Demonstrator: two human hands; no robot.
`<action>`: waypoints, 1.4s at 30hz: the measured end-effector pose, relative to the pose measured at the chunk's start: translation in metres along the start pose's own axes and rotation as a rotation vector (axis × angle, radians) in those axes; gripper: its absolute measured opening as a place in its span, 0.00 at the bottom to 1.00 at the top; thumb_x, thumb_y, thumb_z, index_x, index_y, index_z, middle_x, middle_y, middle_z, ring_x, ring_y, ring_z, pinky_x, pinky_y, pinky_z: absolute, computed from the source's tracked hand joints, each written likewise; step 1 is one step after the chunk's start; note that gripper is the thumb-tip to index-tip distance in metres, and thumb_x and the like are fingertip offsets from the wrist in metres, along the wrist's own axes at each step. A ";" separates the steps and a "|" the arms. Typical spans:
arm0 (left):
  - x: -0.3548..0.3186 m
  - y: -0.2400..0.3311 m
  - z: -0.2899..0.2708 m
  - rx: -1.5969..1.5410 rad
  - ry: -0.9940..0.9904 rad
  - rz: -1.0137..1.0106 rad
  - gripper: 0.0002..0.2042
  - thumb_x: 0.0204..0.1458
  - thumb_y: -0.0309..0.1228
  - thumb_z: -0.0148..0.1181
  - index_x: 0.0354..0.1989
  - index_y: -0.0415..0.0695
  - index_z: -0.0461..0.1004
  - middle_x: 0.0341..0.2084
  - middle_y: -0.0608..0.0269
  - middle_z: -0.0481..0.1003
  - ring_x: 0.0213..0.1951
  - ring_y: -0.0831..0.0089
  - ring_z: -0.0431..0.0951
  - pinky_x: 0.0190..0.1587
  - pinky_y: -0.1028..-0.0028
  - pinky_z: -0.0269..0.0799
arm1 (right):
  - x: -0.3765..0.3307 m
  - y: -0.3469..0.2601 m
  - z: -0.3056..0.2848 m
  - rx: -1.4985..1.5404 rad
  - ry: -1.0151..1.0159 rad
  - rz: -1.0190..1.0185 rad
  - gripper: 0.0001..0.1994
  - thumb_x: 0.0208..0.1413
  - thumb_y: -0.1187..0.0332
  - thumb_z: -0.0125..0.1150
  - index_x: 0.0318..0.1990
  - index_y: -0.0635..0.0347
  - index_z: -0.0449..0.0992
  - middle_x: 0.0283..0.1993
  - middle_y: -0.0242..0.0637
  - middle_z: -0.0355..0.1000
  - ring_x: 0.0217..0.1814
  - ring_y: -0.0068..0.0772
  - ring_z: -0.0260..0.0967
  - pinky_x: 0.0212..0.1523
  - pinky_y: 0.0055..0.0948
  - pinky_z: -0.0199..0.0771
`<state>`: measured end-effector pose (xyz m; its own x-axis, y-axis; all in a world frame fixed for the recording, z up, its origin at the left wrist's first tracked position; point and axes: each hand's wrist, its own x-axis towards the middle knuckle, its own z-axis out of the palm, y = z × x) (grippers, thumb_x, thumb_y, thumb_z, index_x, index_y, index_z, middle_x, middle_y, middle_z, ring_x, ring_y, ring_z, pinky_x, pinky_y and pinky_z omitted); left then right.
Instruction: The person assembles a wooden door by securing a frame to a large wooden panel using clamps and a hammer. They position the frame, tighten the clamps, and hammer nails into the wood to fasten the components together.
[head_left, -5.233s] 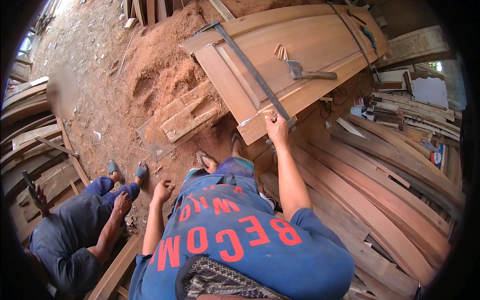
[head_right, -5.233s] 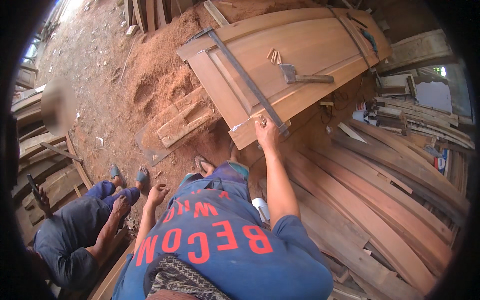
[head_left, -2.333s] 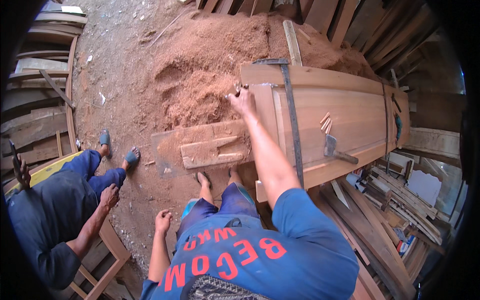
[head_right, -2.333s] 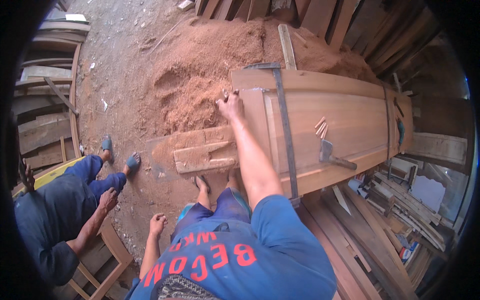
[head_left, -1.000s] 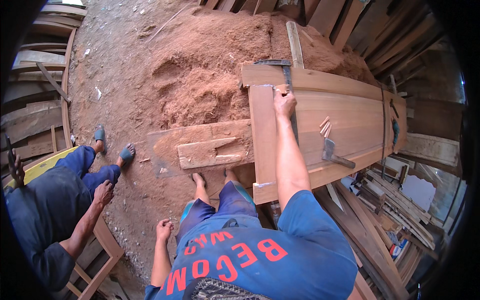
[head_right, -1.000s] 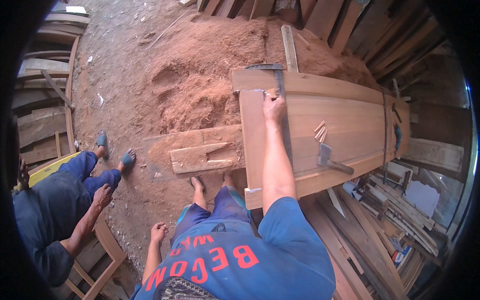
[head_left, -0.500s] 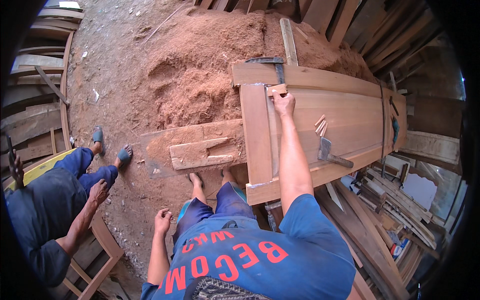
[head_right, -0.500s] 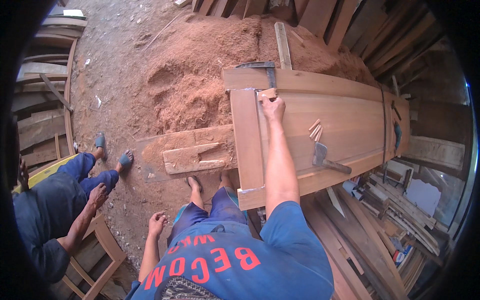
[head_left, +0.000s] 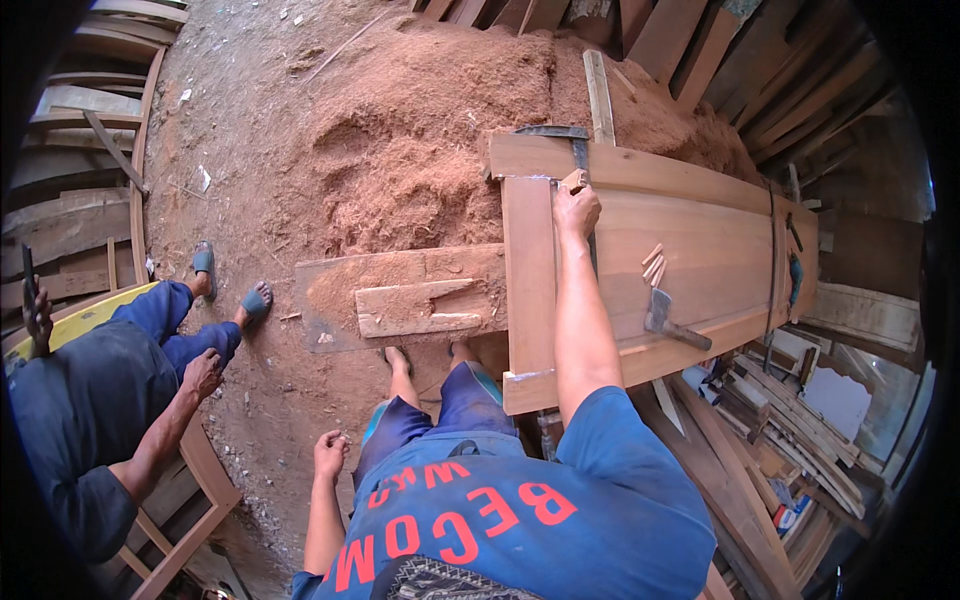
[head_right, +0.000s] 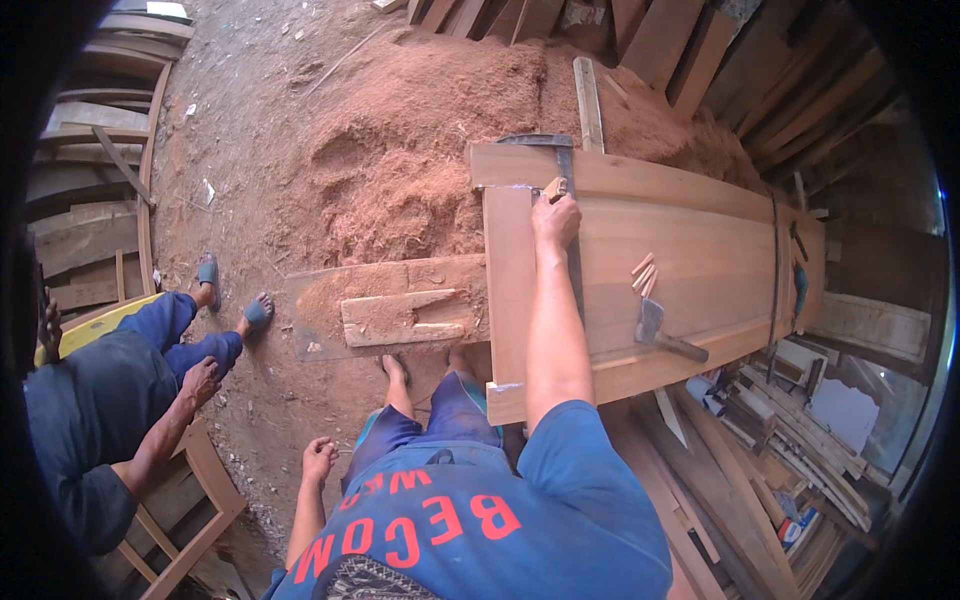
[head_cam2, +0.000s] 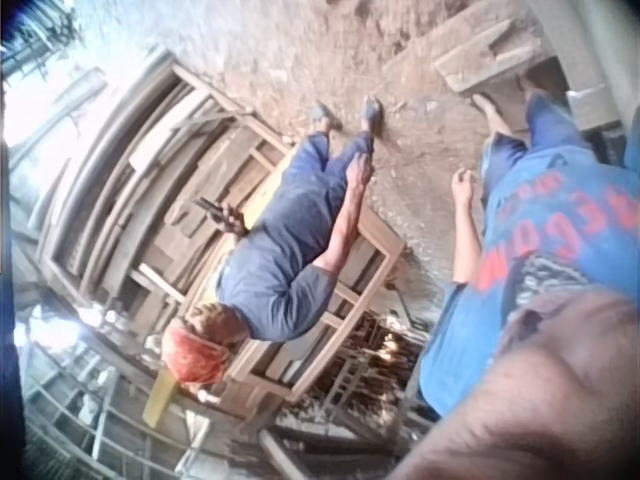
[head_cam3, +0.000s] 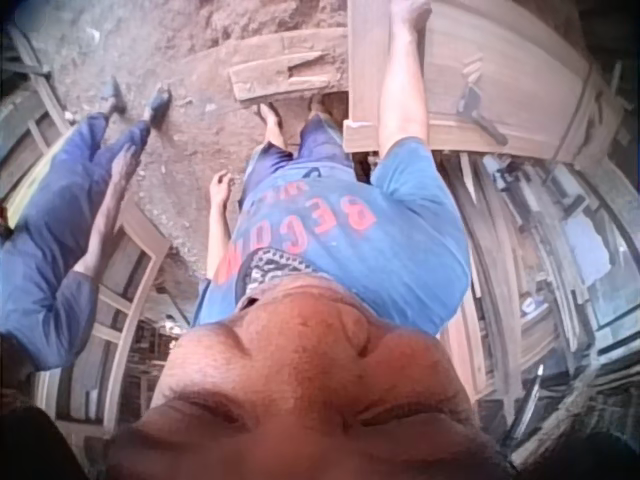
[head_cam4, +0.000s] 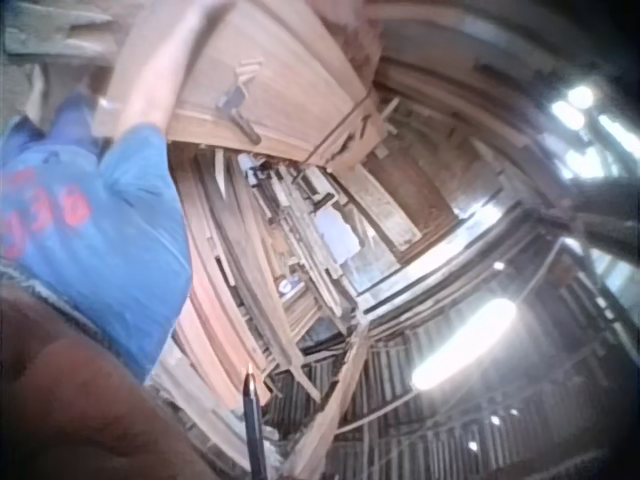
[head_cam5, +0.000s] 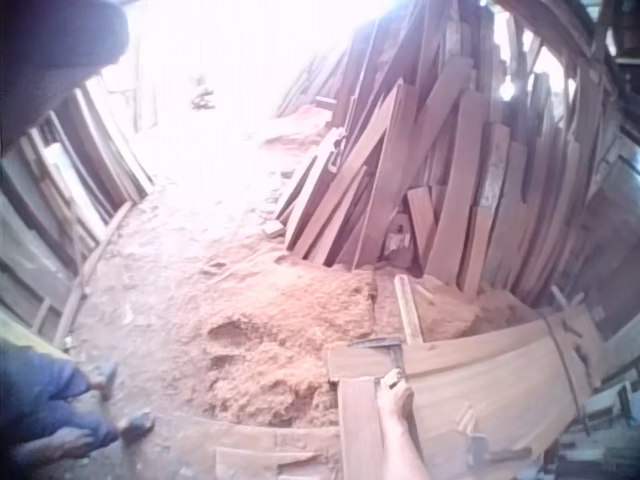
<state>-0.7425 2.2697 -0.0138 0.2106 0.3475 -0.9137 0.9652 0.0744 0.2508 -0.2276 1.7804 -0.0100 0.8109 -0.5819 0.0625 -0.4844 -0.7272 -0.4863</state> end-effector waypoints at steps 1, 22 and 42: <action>0.002 -0.007 0.000 -0.016 -0.014 -0.011 0.14 0.58 0.27 0.59 0.52 0.38 0.73 0.36 0.60 0.79 0.32 0.76 0.79 0.32 0.77 0.73 | 0.001 -0.002 -0.001 -0.015 -0.037 -0.017 0.14 0.49 0.62 0.63 0.35 0.67 0.81 0.37 0.56 0.79 0.44 0.60 0.77 0.46 0.51 0.75; 0.009 -0.006 0.012 0.068 -0.044 0.038 0.16 0.59 0.29 0.59 0.55 0.41 0.72 0.37 0.60 0.80 0.34 0.75 0.81 0.33 0.76 0.74 | -0.007 0.006 -0.001 0.109 0.043 0.005 0.15 0.51 0.61 0.67 0.37 0.66 0.81 0.35 0.53 0.80 0.40 0.56 0.79 0.43 0.47 0.76; 0.007 -0.004 0.018 0.067 -0.062 0.030 0.15 0.60 0.28 0.58 0.55 0.41 0.72 0.36 0.61 0.79 0.34 0.75 0.80 0.34 0.76 0.74 | -0.009 0.013 -0.003 0.176 0.012 -0.030 0.13 0.52 0.63 0.66 0.37 0.64 0.81 0.34 0.52 0.80 0.40 0.54 0.79 0.43 0.46 0.75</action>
<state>-0.7422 2.2545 -0.0270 0.2471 0.2902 -0.9245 0.9660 0.0010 0.2585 -0.2419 1.7747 -0.0140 0.8196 -0.5660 0.0890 -0.3942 -0.6697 -0.6294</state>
